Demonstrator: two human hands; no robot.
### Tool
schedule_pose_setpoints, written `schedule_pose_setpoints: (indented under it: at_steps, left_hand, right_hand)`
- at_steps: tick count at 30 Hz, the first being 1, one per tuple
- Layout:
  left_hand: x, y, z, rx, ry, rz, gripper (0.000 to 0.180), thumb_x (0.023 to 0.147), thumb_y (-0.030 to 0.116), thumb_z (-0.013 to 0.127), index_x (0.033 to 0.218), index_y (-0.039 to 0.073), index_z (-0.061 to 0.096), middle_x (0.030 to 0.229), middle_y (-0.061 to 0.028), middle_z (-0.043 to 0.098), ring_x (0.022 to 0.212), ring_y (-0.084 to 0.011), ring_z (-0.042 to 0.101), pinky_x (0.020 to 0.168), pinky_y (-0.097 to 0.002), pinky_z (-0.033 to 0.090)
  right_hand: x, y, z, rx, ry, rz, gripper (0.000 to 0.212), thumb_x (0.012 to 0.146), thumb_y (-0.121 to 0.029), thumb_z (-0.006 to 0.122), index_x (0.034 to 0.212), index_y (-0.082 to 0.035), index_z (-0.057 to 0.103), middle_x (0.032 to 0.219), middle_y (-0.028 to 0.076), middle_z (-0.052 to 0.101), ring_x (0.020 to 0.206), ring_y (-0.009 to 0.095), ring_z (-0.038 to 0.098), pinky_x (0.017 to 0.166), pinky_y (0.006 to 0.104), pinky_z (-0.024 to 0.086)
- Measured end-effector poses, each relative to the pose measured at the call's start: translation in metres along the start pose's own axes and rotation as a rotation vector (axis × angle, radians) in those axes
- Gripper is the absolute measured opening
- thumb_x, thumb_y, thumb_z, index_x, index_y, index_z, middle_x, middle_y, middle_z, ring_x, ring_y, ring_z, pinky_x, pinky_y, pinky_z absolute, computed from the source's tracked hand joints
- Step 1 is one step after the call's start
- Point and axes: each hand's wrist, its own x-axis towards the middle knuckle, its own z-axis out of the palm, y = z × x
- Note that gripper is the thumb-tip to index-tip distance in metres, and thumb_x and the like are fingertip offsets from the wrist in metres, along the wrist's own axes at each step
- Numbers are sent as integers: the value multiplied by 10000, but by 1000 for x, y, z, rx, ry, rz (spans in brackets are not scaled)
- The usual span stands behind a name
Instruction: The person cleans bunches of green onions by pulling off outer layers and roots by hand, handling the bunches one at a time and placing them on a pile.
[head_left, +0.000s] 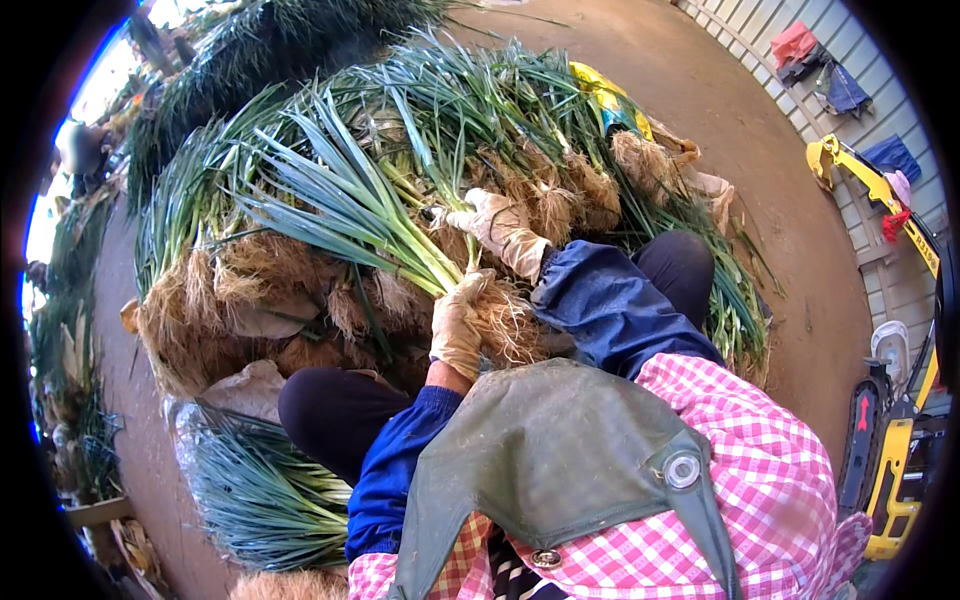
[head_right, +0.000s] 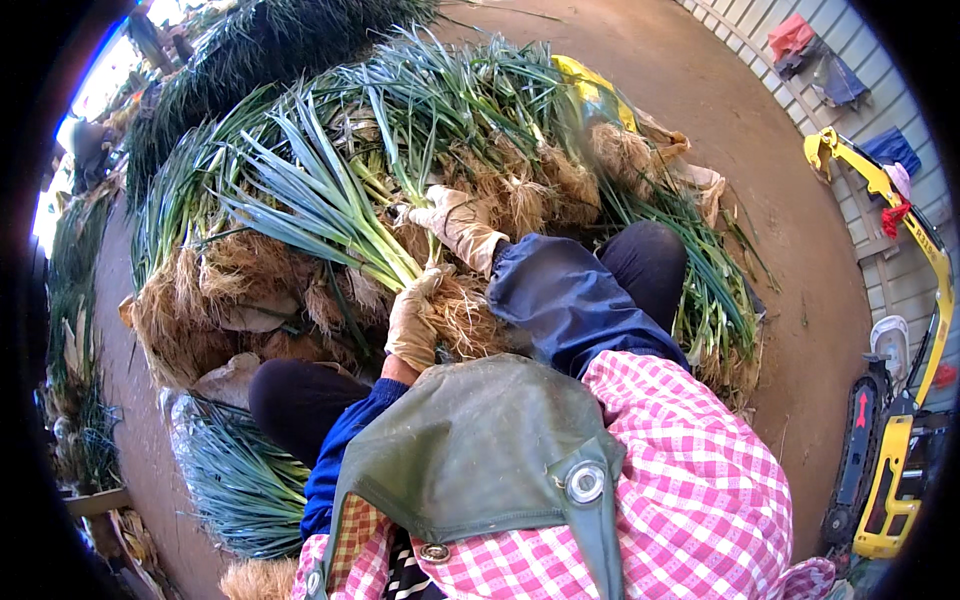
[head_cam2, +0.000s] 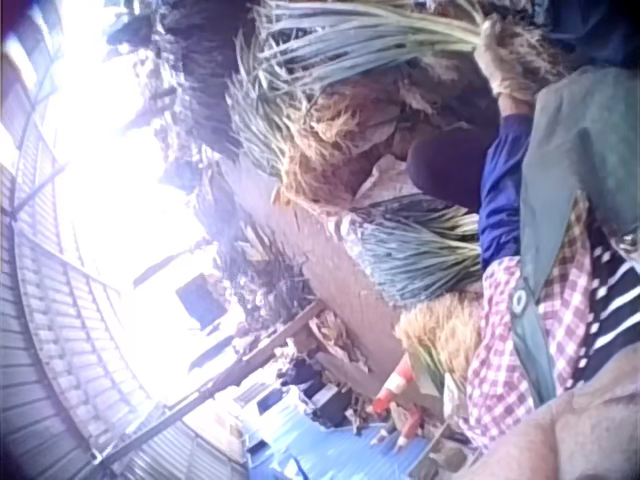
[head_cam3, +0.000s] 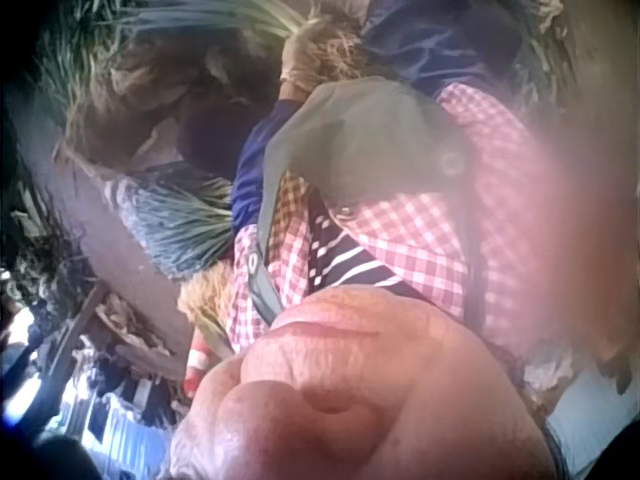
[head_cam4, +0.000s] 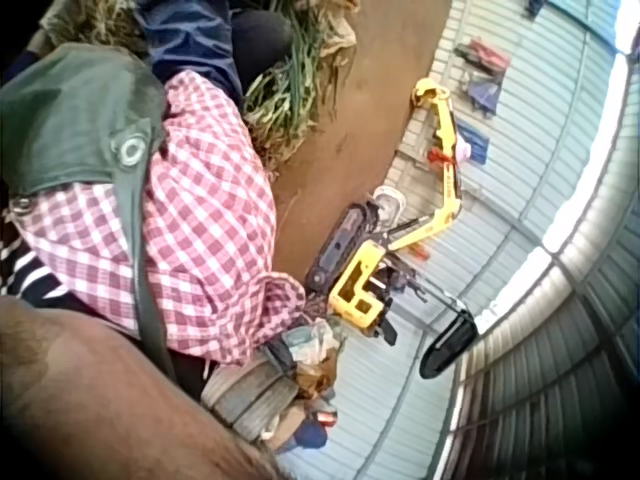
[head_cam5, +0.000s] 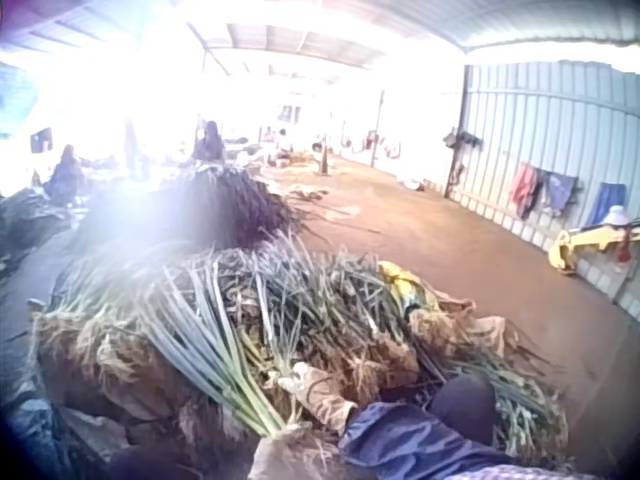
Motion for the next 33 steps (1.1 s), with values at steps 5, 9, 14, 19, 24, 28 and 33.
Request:
schedule_pose_setpoints:
  at_steps: [5,9,14,19,24,28,33]
  left_hand:
    - [-4,0,11,-81,69,31,216,765,24,678,967,-46,644,825,-60,626,675,-153,584,603,-277,487]
    - [9,-11,1,-186,46,9,218,771,40,675,971,-41,646,844,-82,639,694,-174,608,627,-279,505]
    - [-11,8,18,-251,-4,-48,171,810,32,642,957,-56,640,787,-62,636,672,-175,606,632,-285,512]
    - [-34,21,28,-274,-205,-7,240,894,140,565,1065,-27,591,966,-100,633,855,-183,598,757,-311,513]
    - [-28,11,7,-408,-170,34,281,877,130,577,1125,-3,569,1028,-101,632,912,-217,605,825,-343,507]
    - [-43,21,31,-471,-273,42,310,866,107,581,1156,4,548,1037,-103,632,940,-221,609,845,-341,505]
    - [-25,13,4,-412,-242,84,310,866,85,578,1164,7,537,1032,-107,631,926,-221,616,834,-349,514]
  right_hand:
    - [-20,7,2,615,149,21,296,867,-245,630,997,18,600,827,82,643,749,199,601,691,299,473]
    - [-63,-7,-11,1034,-86,68,189,916,-215,579,967,-34,596,813,40,625,687,97,583,591,239,477]
    - [-90,-32,-53,1419,-368,19,171,957,-217,510,968,-48,530,713,17,571,581,92,566,524,226,481]
    - [-48,45,-44,1541,-262,406,319,969,-241,485,1166,5,538,647,-31,510,529,47,484,499,222,439]
    - [-53,0,3,1568,-610,230,497,924,-325,545,1265,32,486,1069,102,631,795,118,597,791,265,519]
    - [-47,-5,-10,1396,-648,67,348,902,-247,581,1114,29,566,1007,100,632,838,129,595,807,266,488]
    - [-58,-17,-3,961,-291,66,242,905,-210,599,1021,2,603,878,49,639,780,99,586,721,240,480]
